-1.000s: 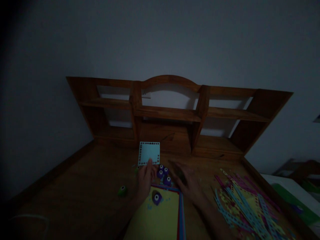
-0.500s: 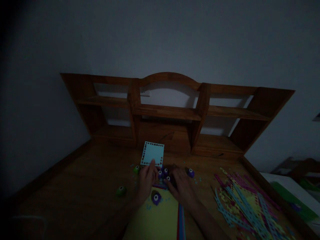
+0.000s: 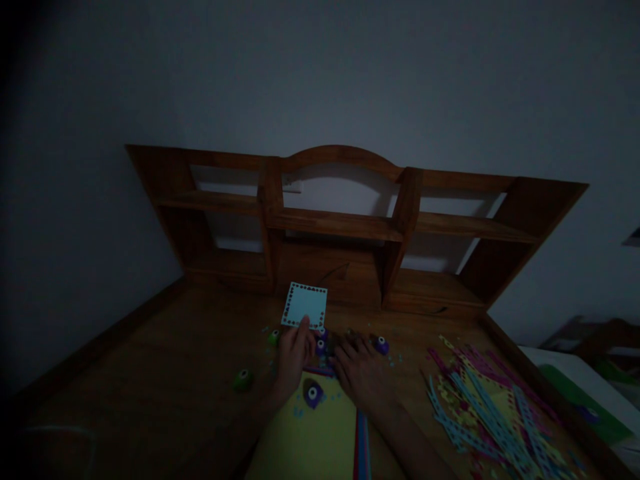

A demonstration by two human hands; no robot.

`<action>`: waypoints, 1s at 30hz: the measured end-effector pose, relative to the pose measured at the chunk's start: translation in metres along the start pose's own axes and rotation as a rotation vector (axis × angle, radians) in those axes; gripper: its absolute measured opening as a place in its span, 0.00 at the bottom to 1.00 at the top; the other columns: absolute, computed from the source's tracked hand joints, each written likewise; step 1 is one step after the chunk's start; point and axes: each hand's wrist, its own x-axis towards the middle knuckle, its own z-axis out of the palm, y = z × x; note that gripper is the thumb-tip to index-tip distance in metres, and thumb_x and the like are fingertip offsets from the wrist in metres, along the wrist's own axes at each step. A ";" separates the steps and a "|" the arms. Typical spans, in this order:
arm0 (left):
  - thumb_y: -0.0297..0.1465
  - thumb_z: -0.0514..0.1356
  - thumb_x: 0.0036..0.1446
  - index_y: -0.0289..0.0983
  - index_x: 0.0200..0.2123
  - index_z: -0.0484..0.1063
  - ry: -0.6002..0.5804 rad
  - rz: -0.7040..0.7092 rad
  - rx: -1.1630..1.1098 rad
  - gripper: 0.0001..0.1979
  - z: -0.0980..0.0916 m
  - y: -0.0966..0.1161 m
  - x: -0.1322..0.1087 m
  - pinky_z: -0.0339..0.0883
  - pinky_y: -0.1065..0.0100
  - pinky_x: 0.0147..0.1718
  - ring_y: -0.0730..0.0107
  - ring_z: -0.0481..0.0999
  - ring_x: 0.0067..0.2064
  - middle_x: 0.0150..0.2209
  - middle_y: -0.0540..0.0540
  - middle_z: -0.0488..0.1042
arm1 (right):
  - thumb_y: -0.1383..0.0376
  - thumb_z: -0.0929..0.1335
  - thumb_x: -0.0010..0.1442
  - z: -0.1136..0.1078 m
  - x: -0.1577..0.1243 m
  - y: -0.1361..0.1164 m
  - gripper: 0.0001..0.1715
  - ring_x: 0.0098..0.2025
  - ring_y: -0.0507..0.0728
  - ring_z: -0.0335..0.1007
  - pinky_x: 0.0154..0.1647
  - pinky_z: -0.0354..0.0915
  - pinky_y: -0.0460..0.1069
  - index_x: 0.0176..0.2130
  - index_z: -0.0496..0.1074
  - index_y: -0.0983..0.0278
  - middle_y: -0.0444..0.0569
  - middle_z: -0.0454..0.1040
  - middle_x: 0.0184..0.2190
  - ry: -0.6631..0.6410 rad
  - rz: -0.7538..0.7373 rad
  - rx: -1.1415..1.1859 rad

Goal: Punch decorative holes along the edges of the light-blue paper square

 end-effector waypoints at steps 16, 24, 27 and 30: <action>0.51 0.51 0.58 0.35 0.16 0.64 0.014 -0.010 -0.002 0.29 0.000 0.005 0.000 0.54 0.72 0.20 0.76 0.61 0.17 0.14 0.50 0.63 | 0.69 0.61 0.59 0.010 -0.007 0.015 0.19 0.61 0.63 0.55 0.62 0.53 0.62 0.50 0.69 0.62 0.53 0.65 0.56 0.048 0.025 0.153; 0.52 0.52 0.58 0.34 0.16 0.65 -0.004 -0.016 -0.034 0.29 -0.001 0.001 0.002 0.48 0.73 0.16 0.78 0.59 0.16 0.15 0.50 0.64 | 0.69 0.58 0.64 0.036 -0.012 0.033 0.16 0.50 0.62 0.66 0.49 0.65 0.59 0.48 0.69 0.61 0.56 0.69 0.49 0.165 0.172 0.358; 0.52 0.52 0.57 0.34 0.16 0.64 -0.007 -0.037 -0.042 0.29 0.000 -0.002 0.003 0.47 0.73 0.16 0.78 0.58 0.15 0.14 0.51 0.62 | 0.65 0.61 0.64 0.030 -0.009 0.029 0.14 0.49 0.62 0.67 0.50 0.65 0.59 0.48 0.68 0.61 0.54 0.71 0.47 0.244 0.274 0.538; 0.52 0.53 0.56 0.34 0.16 0.64 -0.066 -0.078 -0.064 0.29 0.001 -0.008 0.005 0.47 0.74 0.16 0.79 0.57 0.14 0.11 0.52 0.60 | 0.60 0.67 0.60 0.019 -0.004 0.026 0.24 0.55 0.62 0.64 0.57 0.61 0.60 0.55 0.64 0.59 0.53 0.69 0.53 0.367 0.426 0.867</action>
